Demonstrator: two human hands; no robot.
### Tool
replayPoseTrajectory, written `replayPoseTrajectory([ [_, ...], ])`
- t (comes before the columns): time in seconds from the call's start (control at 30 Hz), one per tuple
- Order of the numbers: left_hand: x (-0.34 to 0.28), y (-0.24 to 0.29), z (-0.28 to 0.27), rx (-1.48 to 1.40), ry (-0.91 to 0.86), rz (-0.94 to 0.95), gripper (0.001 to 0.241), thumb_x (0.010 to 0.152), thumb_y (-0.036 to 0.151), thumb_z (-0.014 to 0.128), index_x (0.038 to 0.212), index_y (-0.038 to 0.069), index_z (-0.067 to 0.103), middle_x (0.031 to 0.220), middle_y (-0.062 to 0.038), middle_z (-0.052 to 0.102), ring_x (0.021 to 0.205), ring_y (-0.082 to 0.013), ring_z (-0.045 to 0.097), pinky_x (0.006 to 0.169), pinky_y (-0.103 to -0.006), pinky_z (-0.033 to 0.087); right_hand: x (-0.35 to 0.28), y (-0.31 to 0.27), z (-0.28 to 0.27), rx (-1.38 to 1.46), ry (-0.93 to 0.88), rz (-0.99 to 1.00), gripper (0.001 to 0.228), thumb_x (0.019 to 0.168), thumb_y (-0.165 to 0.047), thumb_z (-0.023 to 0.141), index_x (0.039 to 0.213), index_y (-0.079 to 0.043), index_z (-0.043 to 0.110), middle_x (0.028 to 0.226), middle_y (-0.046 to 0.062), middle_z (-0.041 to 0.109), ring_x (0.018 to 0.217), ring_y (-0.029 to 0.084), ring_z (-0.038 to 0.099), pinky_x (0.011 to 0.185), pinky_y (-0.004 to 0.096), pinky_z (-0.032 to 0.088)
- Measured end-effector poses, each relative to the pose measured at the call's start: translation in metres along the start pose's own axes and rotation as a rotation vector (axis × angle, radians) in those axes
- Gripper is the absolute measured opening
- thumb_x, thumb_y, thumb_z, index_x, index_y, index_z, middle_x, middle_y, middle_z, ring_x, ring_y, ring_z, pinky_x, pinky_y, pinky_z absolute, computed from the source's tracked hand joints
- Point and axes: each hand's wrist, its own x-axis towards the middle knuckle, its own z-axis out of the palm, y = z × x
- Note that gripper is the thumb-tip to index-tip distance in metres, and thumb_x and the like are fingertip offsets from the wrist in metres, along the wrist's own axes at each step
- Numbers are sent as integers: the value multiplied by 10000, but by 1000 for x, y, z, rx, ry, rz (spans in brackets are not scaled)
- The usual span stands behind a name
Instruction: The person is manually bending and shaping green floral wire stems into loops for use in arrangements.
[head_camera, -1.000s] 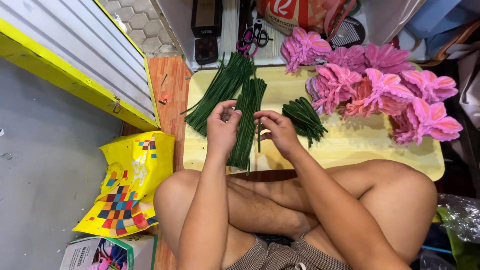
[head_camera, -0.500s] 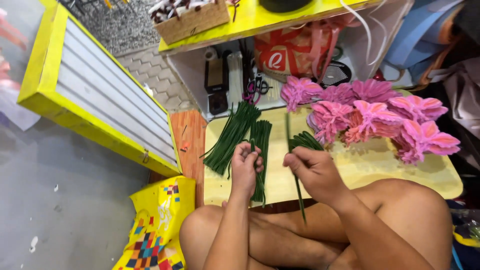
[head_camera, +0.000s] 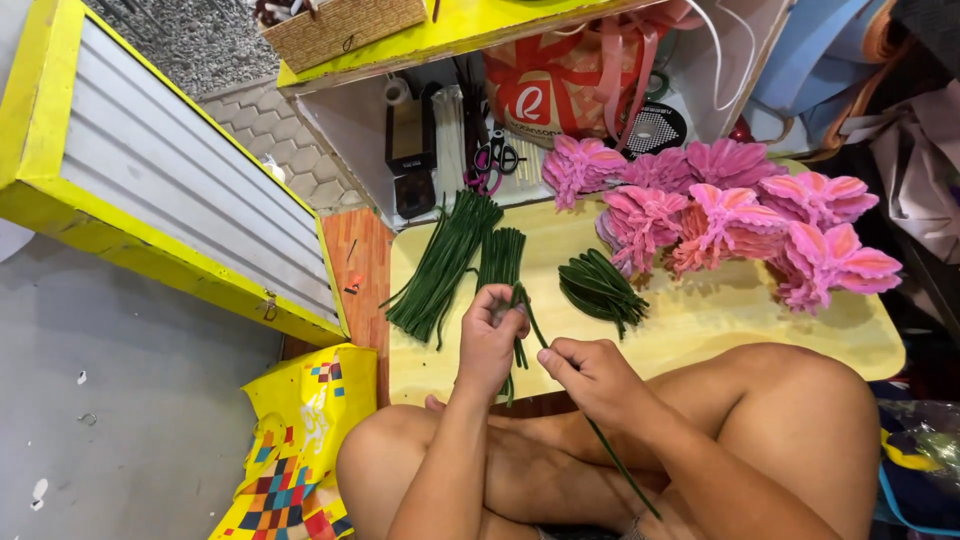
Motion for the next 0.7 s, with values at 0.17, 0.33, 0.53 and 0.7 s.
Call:
replayPoseTrajectory([
  [0.17,-3,14,5,-3,18,8,153,851,-79,625,967,19,611,836,-109,640,584,-128,572,563,-257,514,-5,-6,-4,-30,-10,-25,383,990,-216,604,623,-108,587,458,53,448,506,130,438,491,308,423],
  [0.33,-4,12,4,3,-3,27,168,842,-88,615,969,22,610,880,-123,672,586,-117,573,577,-261,520,-5,-6,-2,-33,-35,-52,388,988,-197,599,614,-103,567,454,60,441,495,137,436,488,307,428],
  [0.53,-6,4,3,99,-179,39,142,881,-64,655,973,35,610,919,-93,686,730,-103,598,638,-238,510,3,-5,-6,23,96,16,427,1012,-247,597,614,-98,632,411,75,512,447,160,463,487,305,453],
  [0.7,-8,-4,9,35,-327,10,266,1096,235,505,1012,23,641,782,-107,595,659,-143,513,553,-246,430,7,-5,-9,50,164,90,423,1044,-321,594,679,-112,639,408,27,534,423,148,490,502,291,475],
])
